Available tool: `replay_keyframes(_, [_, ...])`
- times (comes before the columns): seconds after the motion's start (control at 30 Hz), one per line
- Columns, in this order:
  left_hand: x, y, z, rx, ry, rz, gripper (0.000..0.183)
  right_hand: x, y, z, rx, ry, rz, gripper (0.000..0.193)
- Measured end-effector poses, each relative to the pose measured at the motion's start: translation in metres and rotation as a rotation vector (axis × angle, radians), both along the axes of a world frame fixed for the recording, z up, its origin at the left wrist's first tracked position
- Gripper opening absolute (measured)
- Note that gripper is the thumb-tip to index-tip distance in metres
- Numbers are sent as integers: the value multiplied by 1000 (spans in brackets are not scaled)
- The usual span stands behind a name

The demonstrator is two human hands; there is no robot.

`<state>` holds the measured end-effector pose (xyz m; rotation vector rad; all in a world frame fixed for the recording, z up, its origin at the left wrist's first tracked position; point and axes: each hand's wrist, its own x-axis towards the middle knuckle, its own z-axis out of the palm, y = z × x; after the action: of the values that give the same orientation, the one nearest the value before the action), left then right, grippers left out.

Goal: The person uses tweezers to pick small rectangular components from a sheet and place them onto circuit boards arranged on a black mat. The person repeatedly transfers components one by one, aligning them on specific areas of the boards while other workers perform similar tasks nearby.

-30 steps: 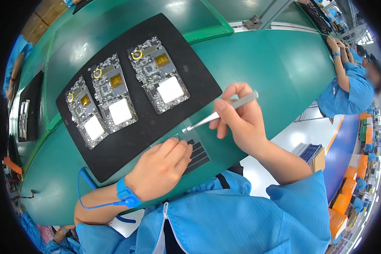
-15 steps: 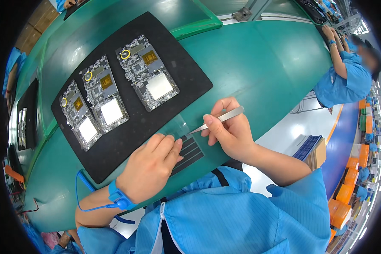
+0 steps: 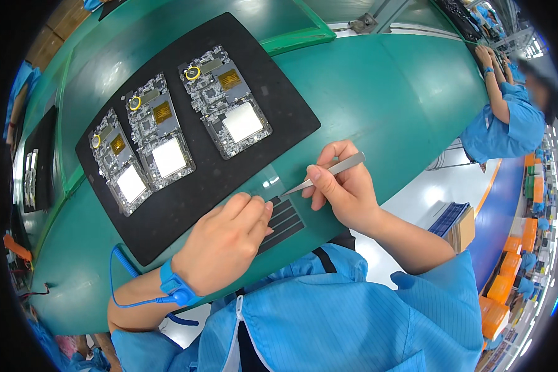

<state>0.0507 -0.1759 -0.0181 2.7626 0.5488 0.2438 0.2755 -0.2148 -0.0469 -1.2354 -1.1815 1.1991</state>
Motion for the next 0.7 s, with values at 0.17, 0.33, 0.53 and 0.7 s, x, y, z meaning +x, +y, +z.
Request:
replay_keyframes(0.17, [-4,-7,-2,65,16,21,38,-4,12,7,41,348,-48,16])
replay_keyframes(0.33, [-28,-8,17,175,118,298,55,-44,69,31,68,390,-36,18])
replay_keyframes(0.53, [-42,6,5,312,174,727,72,-113,115,17,18,390,69,20])
replay_keyframes(0.7, [-41,8,-4,292,117,705,72,-120,117,8,59,272,50,21])
